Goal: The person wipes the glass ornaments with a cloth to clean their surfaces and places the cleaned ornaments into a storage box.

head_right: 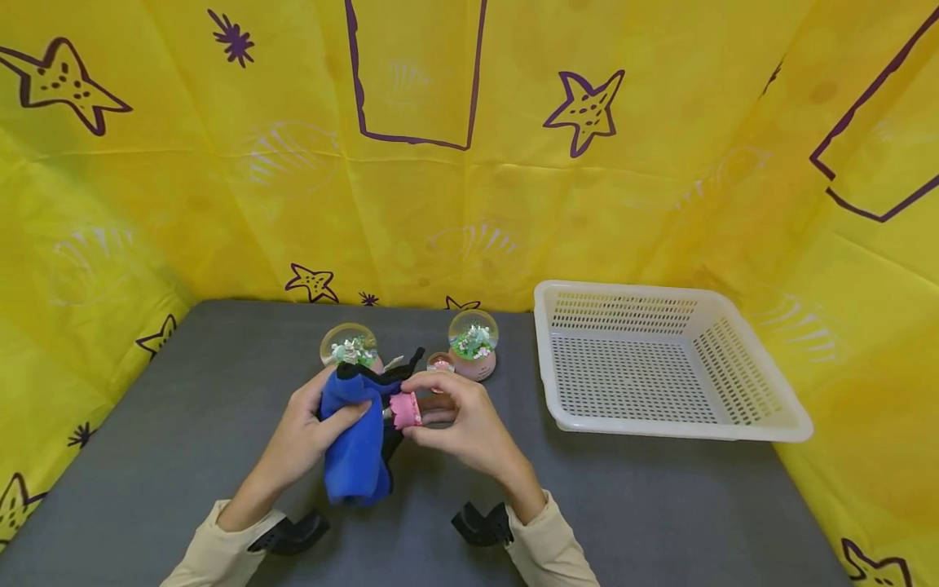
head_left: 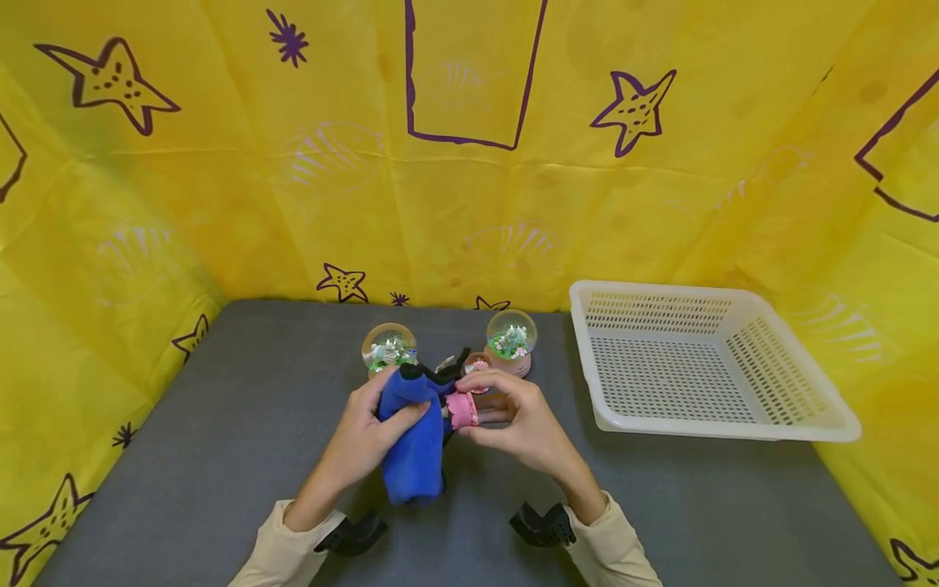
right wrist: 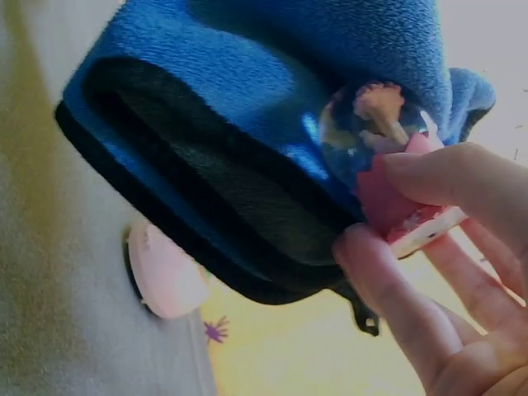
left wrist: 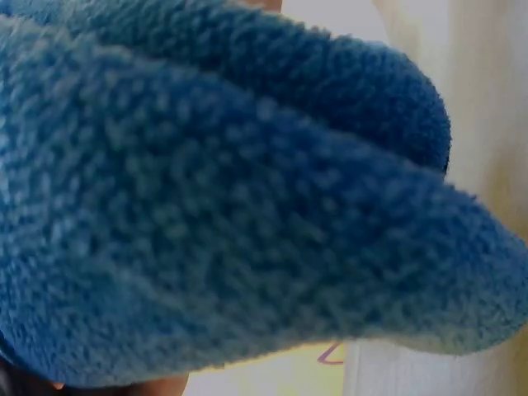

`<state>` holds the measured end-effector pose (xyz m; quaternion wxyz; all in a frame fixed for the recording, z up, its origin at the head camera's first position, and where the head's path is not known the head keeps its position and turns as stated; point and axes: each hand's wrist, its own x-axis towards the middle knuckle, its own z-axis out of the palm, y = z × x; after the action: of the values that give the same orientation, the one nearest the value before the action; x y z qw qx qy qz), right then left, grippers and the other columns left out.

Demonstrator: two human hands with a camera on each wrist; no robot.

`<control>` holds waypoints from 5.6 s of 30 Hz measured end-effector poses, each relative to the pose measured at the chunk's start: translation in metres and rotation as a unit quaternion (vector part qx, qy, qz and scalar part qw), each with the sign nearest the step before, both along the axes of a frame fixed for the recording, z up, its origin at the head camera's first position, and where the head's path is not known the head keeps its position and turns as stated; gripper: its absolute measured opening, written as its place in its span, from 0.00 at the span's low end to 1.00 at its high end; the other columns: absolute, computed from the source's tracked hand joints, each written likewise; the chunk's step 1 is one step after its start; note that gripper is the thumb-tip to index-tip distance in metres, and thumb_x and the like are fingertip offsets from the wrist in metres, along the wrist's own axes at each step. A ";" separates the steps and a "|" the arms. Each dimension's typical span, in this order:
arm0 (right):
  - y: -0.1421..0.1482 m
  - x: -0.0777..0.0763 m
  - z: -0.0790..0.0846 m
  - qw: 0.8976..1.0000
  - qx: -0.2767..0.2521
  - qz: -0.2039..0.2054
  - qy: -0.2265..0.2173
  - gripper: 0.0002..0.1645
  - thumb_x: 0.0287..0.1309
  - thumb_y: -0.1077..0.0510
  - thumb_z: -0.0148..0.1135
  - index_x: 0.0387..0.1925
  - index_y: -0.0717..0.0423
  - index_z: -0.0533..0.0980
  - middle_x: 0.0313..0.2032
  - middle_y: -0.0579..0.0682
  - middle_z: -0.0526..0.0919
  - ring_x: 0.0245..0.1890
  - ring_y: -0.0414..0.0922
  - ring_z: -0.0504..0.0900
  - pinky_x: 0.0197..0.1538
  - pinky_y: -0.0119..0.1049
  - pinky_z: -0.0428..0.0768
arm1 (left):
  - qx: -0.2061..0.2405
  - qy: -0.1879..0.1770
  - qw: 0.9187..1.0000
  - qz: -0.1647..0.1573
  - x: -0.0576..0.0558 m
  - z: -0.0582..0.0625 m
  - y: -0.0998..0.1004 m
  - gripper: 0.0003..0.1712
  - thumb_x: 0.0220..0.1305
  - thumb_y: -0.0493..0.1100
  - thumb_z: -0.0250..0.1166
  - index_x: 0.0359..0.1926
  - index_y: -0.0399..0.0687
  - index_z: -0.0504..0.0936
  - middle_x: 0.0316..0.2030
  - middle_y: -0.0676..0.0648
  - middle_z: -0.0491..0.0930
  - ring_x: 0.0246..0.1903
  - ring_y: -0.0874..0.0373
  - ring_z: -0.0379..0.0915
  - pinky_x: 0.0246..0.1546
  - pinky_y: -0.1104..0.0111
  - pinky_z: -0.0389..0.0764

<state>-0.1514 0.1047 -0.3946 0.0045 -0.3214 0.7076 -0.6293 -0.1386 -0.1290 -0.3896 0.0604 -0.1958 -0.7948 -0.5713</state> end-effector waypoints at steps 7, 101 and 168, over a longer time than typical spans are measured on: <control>-0.003 0.002 -0.002 0.999 0.011 -0.021 0.037 0.27 0.44 0.75 0.73 0.49 0.63 0.78 0.48 0.62 0.82 0.43 0.49 0.88 0.43 0.38 0.86 | -0.080 -0.062 0.994 -0.042 0.003 0.004 0.001 0.32 0.64 0.47 0.67 0.65 0.51 0.66 0.48 0.45 0.81 0.43 0.55 0.81 0.42 0.62 0.82; 0.001 -0.003 0.001 0.998 -0.052 -0.005 -0.027 0.23 0.72 0.64 0.52 0.64 0.71 0.68 0.59 0.71 0.73 0.32 0.45 0.89 0.39 0.48 0.86 | 0.048 0.132 0.990 -0.012 0.002 0.003 -0.002 0.30 0.52 0.24 0.70 0.57 0.42 0.80 0.50 0.44 0.85 0.49 0.65 0.81 0.52 0.72 0.80; 0.002 -0.003 -0.004 0.996 -0.035 -0.044 0.073 0.26 0.38 0.71 0.79 0.43 0.60 0.80 0.44 0.59 0.80 0.32 0.42 0.87 0.35 0.41 0.87 | -0.074 0.050 0.994 -0.057 0.008 0.009 0.003 0.32 0.58 0.42 0.73 0.63 0.55 0.72 0.57 0.50 0.80 0.52 0.56 0.79 0.52 0.58 0.81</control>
<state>-0.1543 0.1065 -0.3991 -0.0865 -0.3349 0.6969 -0.6282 -0.1306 -0.1259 -0.3801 0.0532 -0.2734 -0.8182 -0.5030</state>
